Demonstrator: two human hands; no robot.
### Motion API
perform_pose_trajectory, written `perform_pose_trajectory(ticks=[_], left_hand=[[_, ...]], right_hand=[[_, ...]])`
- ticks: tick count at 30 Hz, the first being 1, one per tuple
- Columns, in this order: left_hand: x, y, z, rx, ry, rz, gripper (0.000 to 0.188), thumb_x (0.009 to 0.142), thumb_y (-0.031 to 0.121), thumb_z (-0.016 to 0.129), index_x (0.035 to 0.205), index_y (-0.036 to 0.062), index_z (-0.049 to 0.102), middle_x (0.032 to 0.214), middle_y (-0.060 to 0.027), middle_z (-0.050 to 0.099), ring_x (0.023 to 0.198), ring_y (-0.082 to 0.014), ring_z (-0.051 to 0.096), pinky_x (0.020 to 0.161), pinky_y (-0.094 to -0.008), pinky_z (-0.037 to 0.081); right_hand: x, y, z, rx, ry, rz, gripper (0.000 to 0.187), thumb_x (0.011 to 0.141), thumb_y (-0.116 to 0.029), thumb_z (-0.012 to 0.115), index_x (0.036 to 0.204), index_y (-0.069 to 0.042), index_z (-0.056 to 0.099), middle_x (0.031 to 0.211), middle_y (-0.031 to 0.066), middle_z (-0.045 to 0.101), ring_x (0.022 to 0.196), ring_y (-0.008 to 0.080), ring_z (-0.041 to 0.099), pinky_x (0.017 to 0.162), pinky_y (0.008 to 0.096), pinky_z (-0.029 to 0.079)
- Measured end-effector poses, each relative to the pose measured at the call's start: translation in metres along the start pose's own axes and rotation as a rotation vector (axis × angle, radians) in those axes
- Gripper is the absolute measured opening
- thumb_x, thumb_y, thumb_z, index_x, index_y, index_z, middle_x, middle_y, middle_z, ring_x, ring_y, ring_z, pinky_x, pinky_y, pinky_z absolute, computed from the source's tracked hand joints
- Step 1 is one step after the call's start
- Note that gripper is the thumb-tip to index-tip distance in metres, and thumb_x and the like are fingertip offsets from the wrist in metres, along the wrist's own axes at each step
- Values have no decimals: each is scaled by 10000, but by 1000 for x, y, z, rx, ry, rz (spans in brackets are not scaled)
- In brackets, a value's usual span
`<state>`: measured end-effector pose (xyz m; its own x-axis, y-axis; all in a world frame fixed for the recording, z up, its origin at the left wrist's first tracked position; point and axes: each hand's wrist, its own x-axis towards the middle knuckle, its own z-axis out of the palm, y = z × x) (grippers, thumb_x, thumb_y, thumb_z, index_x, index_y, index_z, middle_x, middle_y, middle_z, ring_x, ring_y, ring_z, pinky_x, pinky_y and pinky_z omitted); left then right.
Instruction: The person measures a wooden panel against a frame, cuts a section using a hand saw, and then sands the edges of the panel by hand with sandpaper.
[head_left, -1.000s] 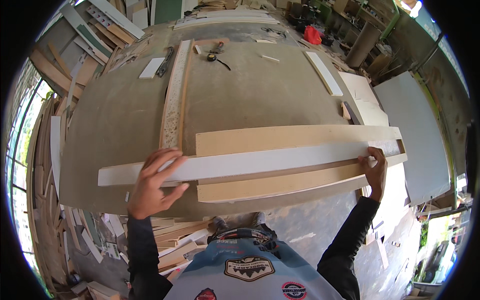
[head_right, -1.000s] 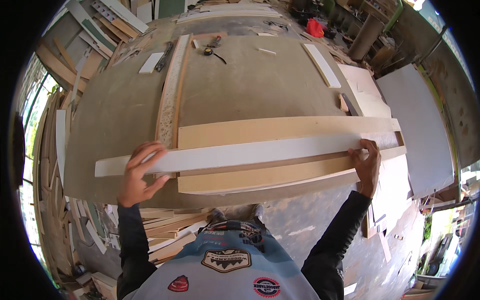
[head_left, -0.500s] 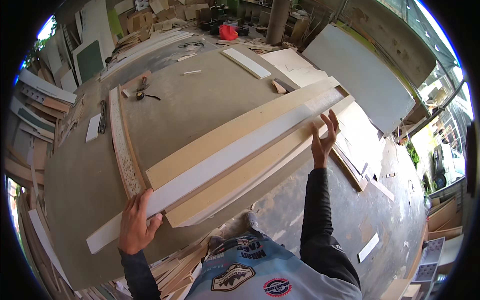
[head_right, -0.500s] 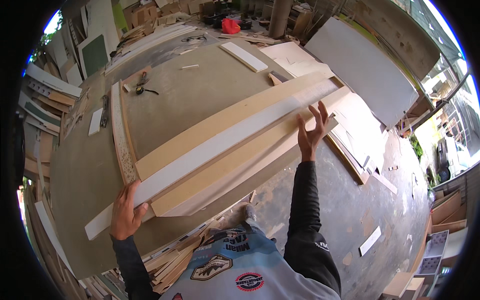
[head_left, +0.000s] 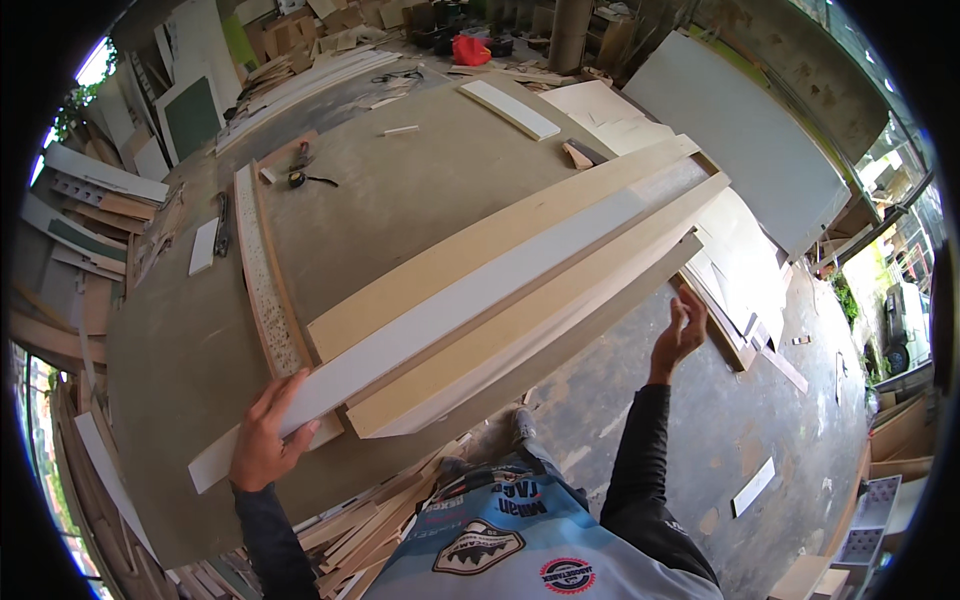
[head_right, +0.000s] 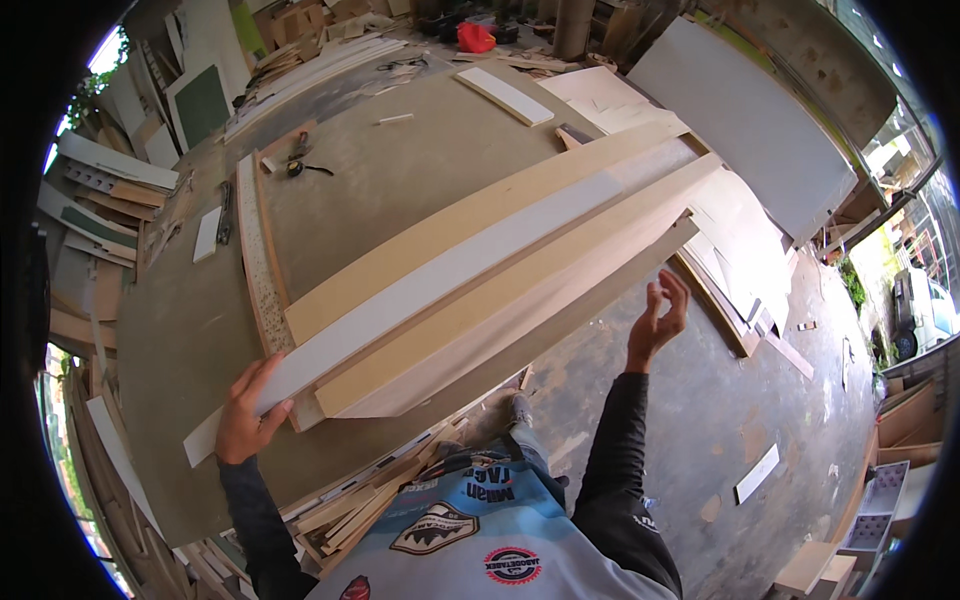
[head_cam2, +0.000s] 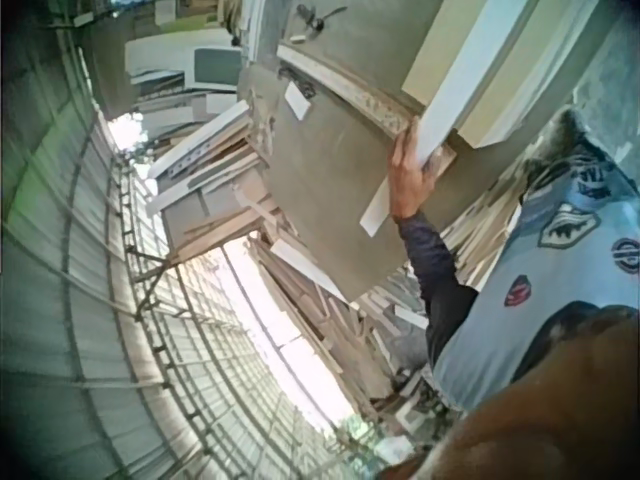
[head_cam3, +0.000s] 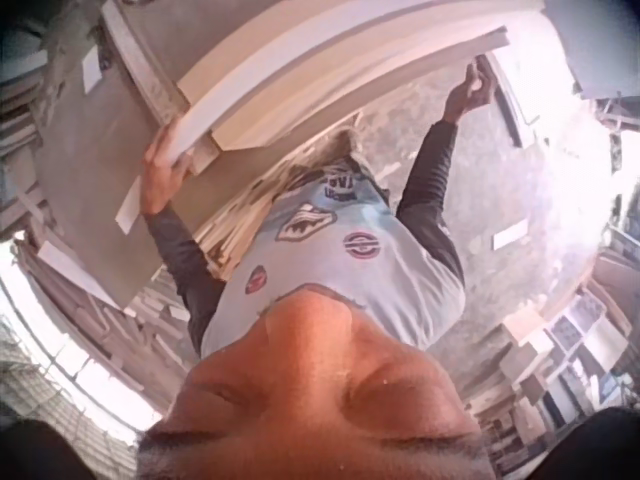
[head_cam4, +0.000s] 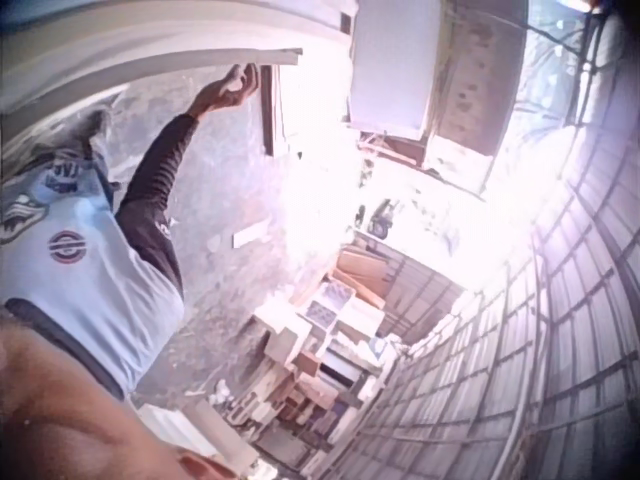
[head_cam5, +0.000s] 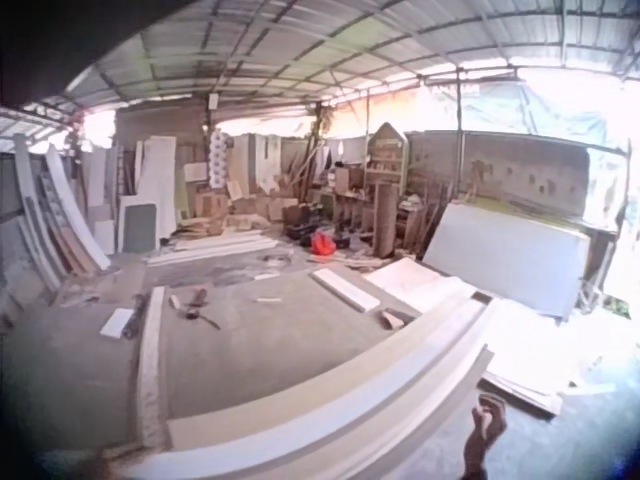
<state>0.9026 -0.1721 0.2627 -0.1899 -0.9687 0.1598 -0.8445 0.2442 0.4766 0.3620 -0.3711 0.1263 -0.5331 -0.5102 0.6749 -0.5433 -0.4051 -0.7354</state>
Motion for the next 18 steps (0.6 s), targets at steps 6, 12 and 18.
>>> perform_pose_trajectory(ticks=[6,12,18], left_hand=[[-1,4,3,-74,38,-120,539,854,200,750,1300,-22,544,1162,-256,645,1038,-438,637,899,-461,504],[1,-2,8,-119,82,-59,541,855,240,767,1279,-13,545,1124,-251,652,1011,-434,642,874,-460,513],[29,11,15,-174,77,-23,478,871,287,757,1185,0,540,1042,-233,663,953,-425,642,842,-459,511]], right_hand=[[70,-38,34,-129,-189,-242,203,868,-144,674,1037,-37,710,1137,105,693,1079,263,603,941,368,450],[129,-23,90,-520,-581,-167,432,860,-432,698,1141,-105,715,1229,86,675,1197,303,545,1056,429,349],[143,7,108,-641,-630,-80,648,804,-532,731,1266,-81,675,1318,109,640,1293,314,494,1121,462,273]])
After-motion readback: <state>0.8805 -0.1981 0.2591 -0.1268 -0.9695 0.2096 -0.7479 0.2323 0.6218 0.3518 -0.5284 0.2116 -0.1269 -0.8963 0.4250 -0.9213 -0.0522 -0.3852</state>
